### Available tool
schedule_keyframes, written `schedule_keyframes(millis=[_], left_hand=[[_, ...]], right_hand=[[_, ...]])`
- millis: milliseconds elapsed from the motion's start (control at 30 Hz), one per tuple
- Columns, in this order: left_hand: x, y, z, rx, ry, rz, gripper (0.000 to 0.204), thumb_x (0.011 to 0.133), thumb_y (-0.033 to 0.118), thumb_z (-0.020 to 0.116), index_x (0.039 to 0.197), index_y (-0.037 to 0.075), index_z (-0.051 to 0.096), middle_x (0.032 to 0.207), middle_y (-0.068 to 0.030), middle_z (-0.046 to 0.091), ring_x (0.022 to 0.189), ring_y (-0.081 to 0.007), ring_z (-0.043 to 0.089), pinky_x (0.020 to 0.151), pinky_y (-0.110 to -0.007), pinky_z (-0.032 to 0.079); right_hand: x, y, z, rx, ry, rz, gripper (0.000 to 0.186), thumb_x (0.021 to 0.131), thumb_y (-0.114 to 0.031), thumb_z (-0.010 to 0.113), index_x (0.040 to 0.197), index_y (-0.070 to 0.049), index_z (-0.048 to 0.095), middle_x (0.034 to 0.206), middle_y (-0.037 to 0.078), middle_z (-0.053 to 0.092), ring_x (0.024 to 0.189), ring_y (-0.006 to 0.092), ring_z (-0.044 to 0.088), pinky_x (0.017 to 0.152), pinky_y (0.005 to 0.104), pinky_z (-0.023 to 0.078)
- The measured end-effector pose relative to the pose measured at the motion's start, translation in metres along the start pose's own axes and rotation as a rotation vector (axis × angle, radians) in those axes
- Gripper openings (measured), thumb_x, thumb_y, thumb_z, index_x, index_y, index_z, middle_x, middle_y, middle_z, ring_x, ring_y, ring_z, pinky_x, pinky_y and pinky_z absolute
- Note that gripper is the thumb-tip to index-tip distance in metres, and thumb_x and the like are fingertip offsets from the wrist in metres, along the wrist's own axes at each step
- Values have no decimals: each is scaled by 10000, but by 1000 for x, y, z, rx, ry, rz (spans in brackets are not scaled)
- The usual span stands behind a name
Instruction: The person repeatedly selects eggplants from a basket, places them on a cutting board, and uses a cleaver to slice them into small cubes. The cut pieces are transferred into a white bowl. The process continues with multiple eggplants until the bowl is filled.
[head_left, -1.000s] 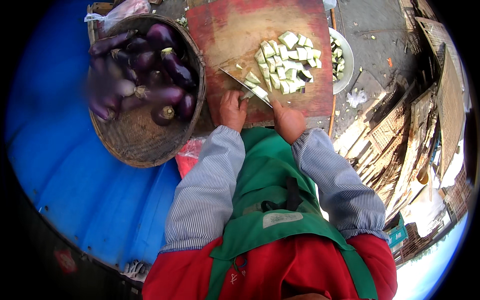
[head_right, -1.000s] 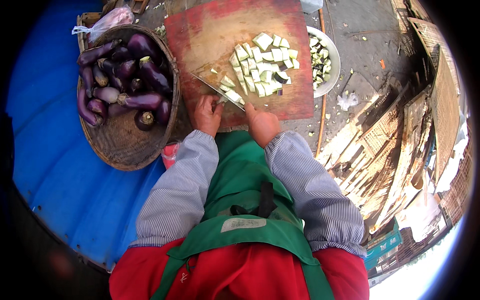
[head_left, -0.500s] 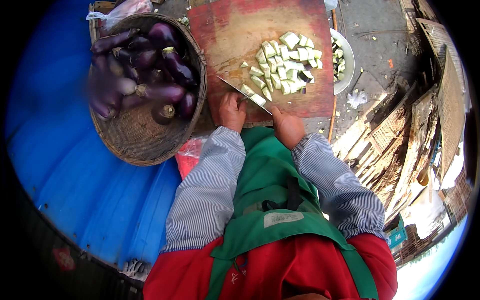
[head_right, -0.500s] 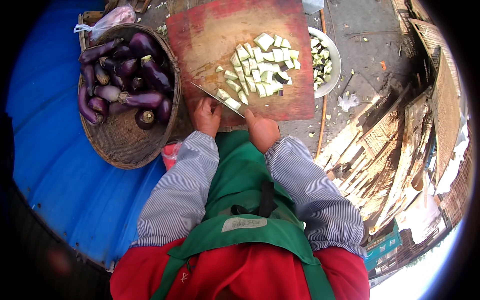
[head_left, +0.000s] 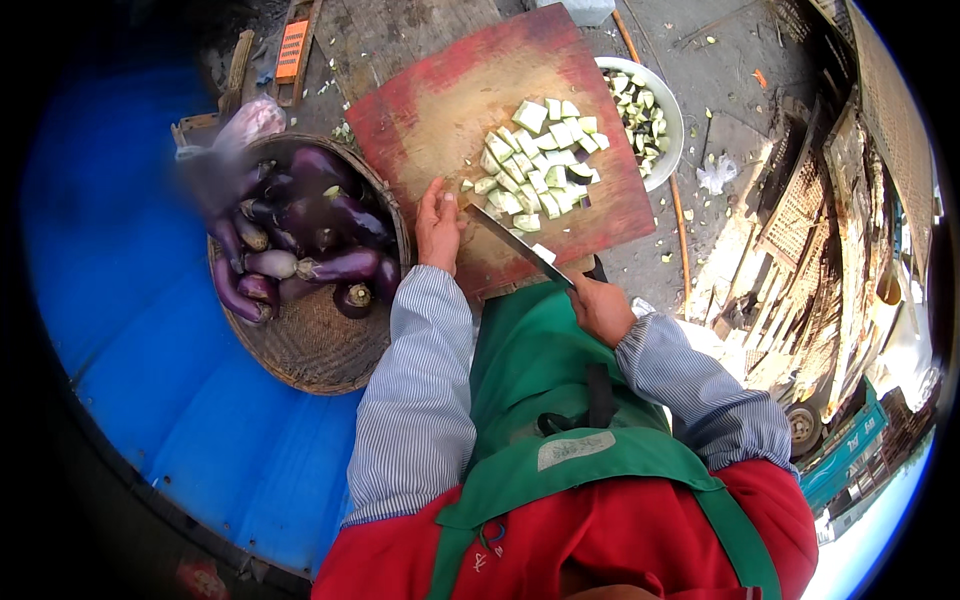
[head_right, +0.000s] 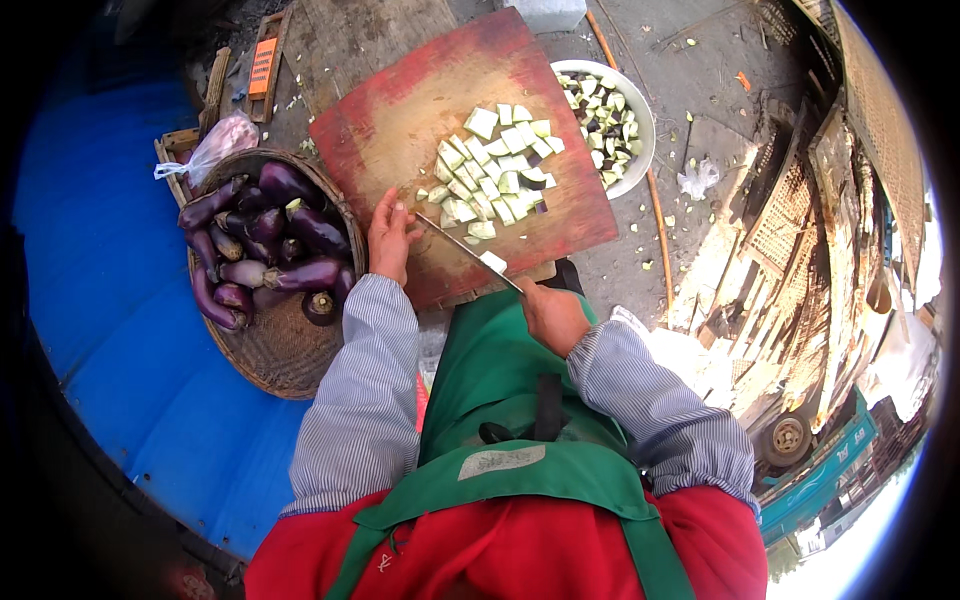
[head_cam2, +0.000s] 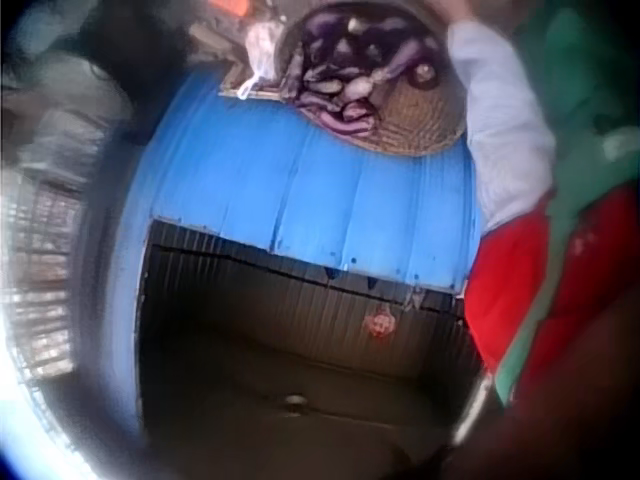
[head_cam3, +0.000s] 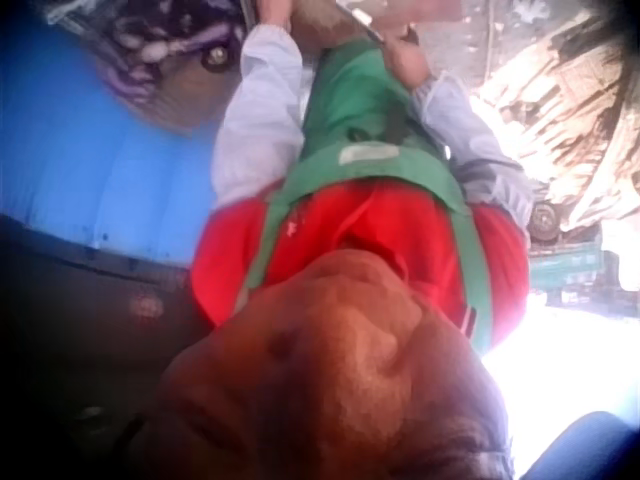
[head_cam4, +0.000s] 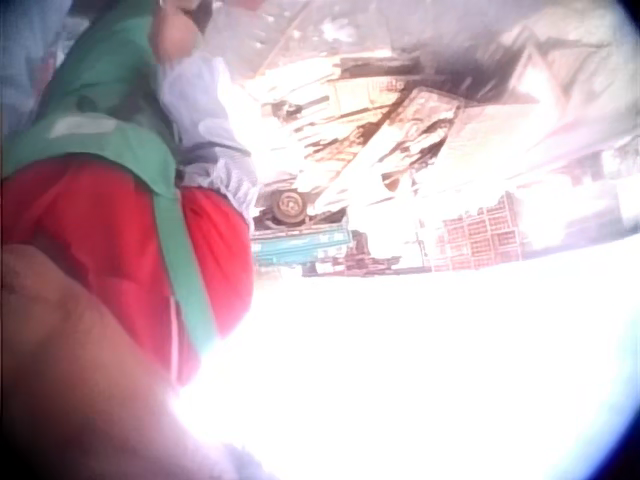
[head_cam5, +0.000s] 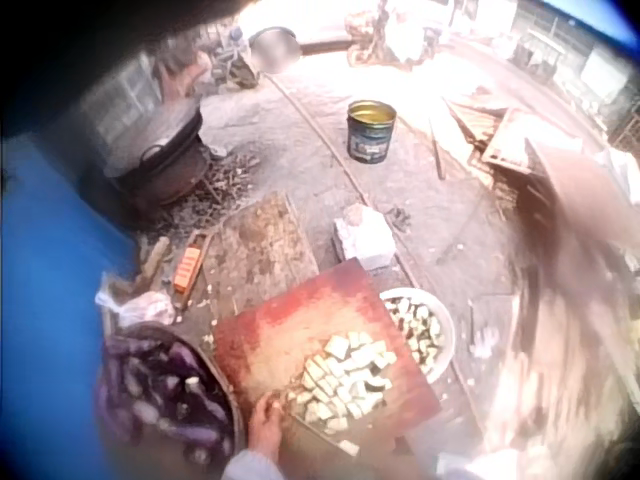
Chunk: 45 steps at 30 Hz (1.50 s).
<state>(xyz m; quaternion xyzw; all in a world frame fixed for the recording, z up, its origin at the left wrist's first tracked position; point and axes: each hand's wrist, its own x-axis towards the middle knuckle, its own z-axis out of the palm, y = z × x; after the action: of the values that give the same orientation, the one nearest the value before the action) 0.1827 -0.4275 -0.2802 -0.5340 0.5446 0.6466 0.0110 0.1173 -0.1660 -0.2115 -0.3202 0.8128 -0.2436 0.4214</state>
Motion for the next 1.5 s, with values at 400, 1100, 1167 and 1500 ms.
schedule_keyframes(millis=[400, 1100, 1167, 1500], left_hand=[[86, 102, 84, 936, -481, 356, 595, 948, 514, 426, 1417, 149, 410, 1245, -202, 410, 1206, -310, 410, 1067, -336, 294], [49, 168, 282, 966, -788, 193, 615, 926, 533, 455, 1329, 72, 513, 1060, -190, 617, 1029, -331, 583, 915, -408, 436], [37, 170, 283, 912, -776, 344, 576, 947, 496, 448, 1243, 17, 565, 1005, -157, 639, 946, -277, 605, 820, -374, 473], [-42, 144, 257, 1258, -1011, 1015, 454, 967, 417, 402, 1022, 63, 681, 1019, -110, 648, 954, -312, 599, 873, -430, 456]], right_hand=[[39, 11, -9, -40, 143, 34, 277, 748, -44, 591, 1003, -65, 484, 771, 175, 623, 729, 361, 639, 643, 447, 504], [-3, 118, -126, -160, 338, 96, 315, 781, -90, 600, 1081, -80, 506, 855, 147, 591, 728, 326, 646, 624, 414, 527], [-6, 123, -136, -153, 356, 85, 316, 783, -97, 602, 1083, -83, 504, 893, 149, 582, 725, 325, 647, 616, 409, 529], [-6, 132, -156, -181, 404, -7, 366, 789, -69, 589, 1137, -127, 492, 1059, 124, 557, 789, 326, 649, 643, 420, 531]])
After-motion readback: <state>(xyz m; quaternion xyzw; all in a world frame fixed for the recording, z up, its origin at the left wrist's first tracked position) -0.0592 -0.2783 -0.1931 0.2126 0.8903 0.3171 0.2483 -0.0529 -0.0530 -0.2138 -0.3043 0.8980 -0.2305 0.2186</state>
